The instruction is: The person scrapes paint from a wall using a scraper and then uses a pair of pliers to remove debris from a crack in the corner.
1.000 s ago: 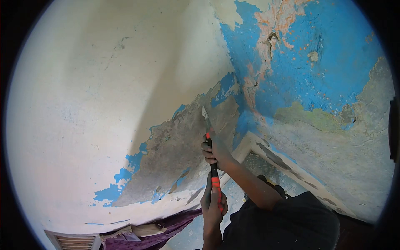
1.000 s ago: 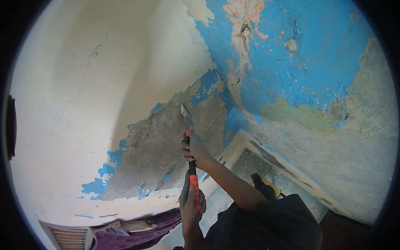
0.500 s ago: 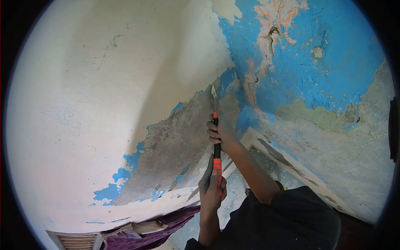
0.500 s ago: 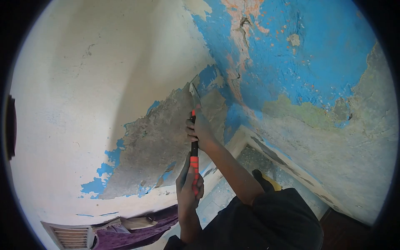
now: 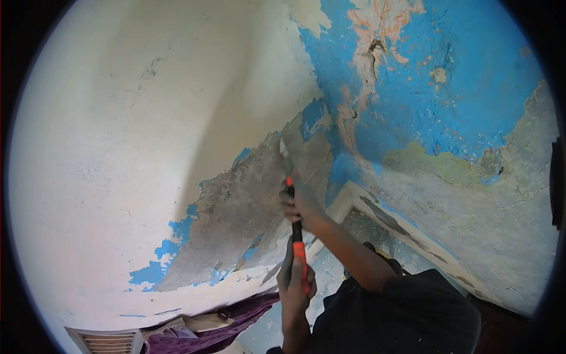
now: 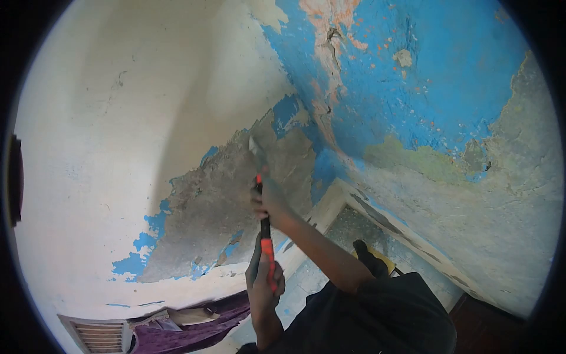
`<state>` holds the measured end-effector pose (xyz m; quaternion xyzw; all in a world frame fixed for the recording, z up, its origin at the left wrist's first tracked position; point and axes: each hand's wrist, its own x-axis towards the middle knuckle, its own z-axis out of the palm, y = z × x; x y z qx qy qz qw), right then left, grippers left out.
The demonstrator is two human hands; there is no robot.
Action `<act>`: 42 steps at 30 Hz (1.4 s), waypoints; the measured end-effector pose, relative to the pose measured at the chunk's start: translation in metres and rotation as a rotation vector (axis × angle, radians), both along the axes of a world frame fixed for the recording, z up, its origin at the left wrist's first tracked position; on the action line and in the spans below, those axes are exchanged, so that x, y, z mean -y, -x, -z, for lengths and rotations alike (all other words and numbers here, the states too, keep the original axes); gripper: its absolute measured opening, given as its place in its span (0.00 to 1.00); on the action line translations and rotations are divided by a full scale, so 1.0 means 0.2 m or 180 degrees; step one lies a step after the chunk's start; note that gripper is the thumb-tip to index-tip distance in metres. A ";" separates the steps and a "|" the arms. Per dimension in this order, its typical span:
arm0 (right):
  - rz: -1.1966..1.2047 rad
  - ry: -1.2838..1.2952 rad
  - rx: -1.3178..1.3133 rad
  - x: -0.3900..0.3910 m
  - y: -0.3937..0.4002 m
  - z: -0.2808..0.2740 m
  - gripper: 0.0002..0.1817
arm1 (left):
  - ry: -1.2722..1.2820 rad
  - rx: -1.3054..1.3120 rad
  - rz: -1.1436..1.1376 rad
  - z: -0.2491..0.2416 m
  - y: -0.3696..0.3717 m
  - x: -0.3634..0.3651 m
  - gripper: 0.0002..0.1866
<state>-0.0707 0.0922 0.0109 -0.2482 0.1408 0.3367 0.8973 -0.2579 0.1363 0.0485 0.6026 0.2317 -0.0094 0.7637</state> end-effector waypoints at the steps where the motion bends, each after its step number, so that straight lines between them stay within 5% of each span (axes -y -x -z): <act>1: -0.0015 0.0027 0.0018 -0.01 0.04 -0.02 0.28 | -0.0030 -0.0038 0.0085 -0.01 -0.01 -0.01 0.28; 17: 0.0370 0.0070 -0.0103 0.09 -0.18 0.04 0.31 | -0.0013 -0.0202 0.0351 0.03 -0.21 0.01 0.29; 23: -0.0173 -0.0043 -0.0163 -0.02 0.02 0.11 0.32 | 0.0071 -0.0188 0.0116 0.10 -0.02 -0.02 0.29; 26: 0.0289 0.0571 -0.0400 0.04 -0.18 0.17 0.32 | -0.0217 -0.0225 0.0310 0.24 -0.18 -0.05 0.29; 42: 0.0058 0.0663 0.0352 0.13 -0.25 0.41 0.33 | 0.0279 0.0075 0.0308 0.62 -0.27 0.05 0.29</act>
